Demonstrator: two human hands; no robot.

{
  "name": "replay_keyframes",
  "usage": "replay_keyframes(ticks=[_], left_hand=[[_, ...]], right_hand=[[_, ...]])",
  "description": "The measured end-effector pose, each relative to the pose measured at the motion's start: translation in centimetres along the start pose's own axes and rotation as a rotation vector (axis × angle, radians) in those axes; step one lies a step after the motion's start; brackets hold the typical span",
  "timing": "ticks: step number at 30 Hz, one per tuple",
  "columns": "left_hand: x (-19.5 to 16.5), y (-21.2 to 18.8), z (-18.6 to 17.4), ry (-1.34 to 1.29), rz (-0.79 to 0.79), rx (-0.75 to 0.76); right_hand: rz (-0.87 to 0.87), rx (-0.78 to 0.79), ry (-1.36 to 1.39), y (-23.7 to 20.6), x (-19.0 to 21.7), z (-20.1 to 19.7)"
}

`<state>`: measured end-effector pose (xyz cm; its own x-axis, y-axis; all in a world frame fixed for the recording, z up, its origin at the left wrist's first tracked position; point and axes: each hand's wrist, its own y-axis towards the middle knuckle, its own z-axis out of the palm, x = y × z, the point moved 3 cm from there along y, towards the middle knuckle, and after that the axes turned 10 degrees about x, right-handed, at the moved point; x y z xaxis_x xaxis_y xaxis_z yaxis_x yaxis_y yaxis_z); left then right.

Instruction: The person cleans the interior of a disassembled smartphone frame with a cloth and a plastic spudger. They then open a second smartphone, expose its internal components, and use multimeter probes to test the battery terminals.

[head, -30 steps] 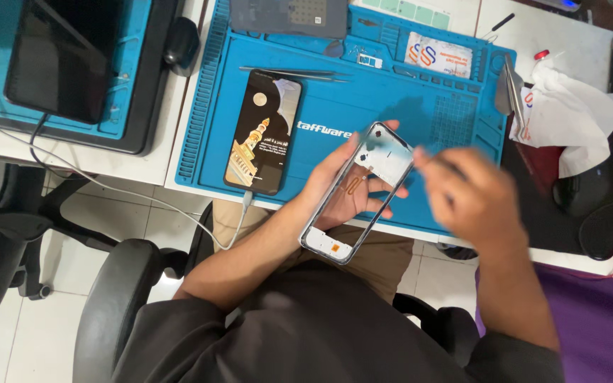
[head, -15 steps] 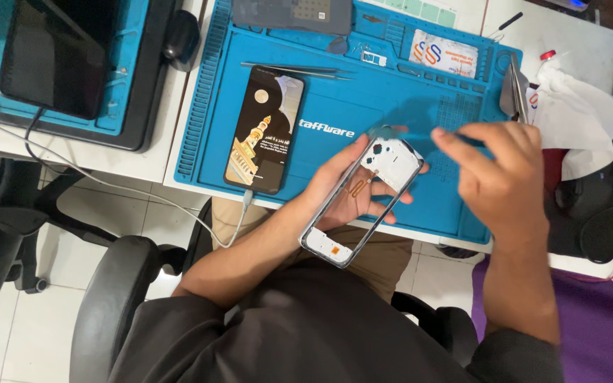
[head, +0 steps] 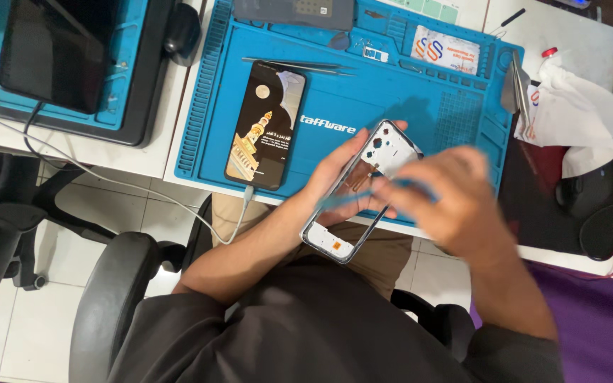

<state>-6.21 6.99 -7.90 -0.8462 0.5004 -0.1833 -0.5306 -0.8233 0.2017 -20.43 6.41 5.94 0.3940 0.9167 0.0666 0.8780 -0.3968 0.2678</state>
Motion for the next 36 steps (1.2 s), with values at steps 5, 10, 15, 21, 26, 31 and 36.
replay_keyframes(ticks=[5,10,15,21,26,31,36], left_hand=[[0.2,-0.2,0.0,0.005,-0.001,-0.042],[-0.2,-0.5,0.8,-0.016,0.000,-0.015],[-0.4,-0.2,0.8,0.024,0.074,-0.044],[-0.4,-0.8,0.3,0.055,0.074,-0.063],[-0.1,-0.8,0.5,0.076,0.114,-0.084],[-0.2,-1.0,0.1,0.050,0.194,-0.105],[-0.3,-1.6,0.0,0.026,0.319,-0.055]], right_hand=[[0.011,0.049,-0.060,-0.9,-0.4,0.0],[-0.001,-0.018,-0.026,-0.4,-0.1,0.1],[-0.084,0.007,0.054,0.2,1.6,0.3],[-0.012,-0.025,0.060,-0.7,1.0,1.1],[-0.049,-0.052,0.113,-1.3,1.7,1.3],[-0.052,-0.048,0.141,-1.6,1.7,1.1],[-0.034,-0.015,0.196,-3.4,3.9,2.4]])
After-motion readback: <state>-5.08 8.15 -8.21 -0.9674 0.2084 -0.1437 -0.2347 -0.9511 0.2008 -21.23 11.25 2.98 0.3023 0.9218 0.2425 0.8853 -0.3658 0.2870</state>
